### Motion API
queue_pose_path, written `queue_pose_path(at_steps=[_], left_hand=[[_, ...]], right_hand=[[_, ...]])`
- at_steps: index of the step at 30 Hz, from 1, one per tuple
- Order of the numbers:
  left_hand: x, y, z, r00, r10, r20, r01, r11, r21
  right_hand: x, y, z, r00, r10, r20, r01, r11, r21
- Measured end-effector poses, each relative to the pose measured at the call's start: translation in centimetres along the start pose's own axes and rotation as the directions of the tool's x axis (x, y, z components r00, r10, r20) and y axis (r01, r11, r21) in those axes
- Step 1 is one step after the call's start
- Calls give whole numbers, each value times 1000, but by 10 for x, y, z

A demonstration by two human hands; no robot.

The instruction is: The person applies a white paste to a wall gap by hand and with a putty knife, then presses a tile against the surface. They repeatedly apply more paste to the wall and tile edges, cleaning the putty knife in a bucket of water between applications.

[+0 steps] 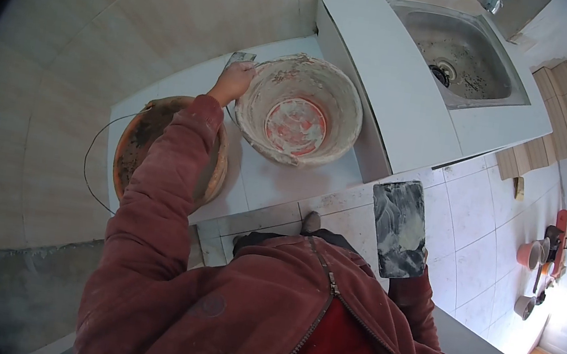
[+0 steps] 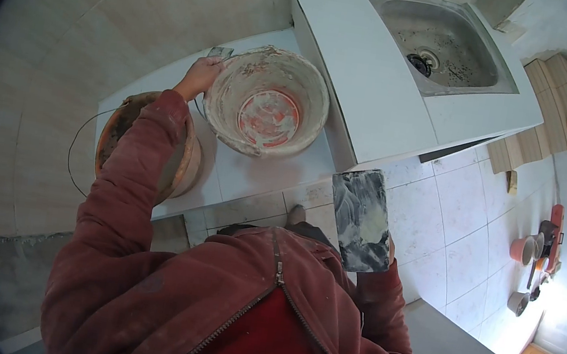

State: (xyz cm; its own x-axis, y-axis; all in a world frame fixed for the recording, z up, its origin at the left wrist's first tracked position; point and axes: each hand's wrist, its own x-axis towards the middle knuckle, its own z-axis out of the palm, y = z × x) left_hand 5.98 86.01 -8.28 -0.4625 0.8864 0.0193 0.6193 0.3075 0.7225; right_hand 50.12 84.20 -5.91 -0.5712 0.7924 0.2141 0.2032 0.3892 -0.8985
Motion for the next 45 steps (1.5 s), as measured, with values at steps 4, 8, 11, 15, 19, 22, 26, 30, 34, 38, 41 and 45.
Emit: queue_pose_path(at_steps=[4,8,11,15,19,22,26,30,34,38,41,45], left_hand=[[-9,34,-28,1000,13,1,-13,996,-91],[-17,85,-38,966,247,78,-259,938,232],[-7,90,-25,916,379,134,-402,868,293],[-18,116,-12,926,335,172,-371,888,272],[-23,110,-9,925,353,139,-376,902,211],[-45,123,-20,947,271,174,-299,940,163],[-55,116,-27,954,216,207,-232,971,52],[-42,94,-23,939,312,145,-324,944,69],[-37,94,-19,908,370,196,-373,928,-24],[-41,86,-30,889,381,253,-364,925,-111],[-55,93,-33,897,346,276,-323,938,-127],[-54,82,-28,854,433,287,-391,900,-194]], right_hand=[[-18,7,-1,981,187,48,-193,920,341],[-6,-3,-13,936,309,171,-352,771,531],[44,-41,5,955,-118,273,210,917,-339],[106,-34,55,840,-338,424,540,597,-594],[158,2,88,827,-332,454,558,379,-738],[153,19,100,896,-111,430,436,402,-805],[127,8,119,800,404,444,171,556,-813],[147,-17,122,900,114,421,249,659,-710],[177,7,146,870,-274,410,493,457,-740],[157,13,155,944,-72,323,308,546,-779],[137,23,177,880,351,319,26,636,-771],[136,32,193,896,401,191,-229,785,-576]])
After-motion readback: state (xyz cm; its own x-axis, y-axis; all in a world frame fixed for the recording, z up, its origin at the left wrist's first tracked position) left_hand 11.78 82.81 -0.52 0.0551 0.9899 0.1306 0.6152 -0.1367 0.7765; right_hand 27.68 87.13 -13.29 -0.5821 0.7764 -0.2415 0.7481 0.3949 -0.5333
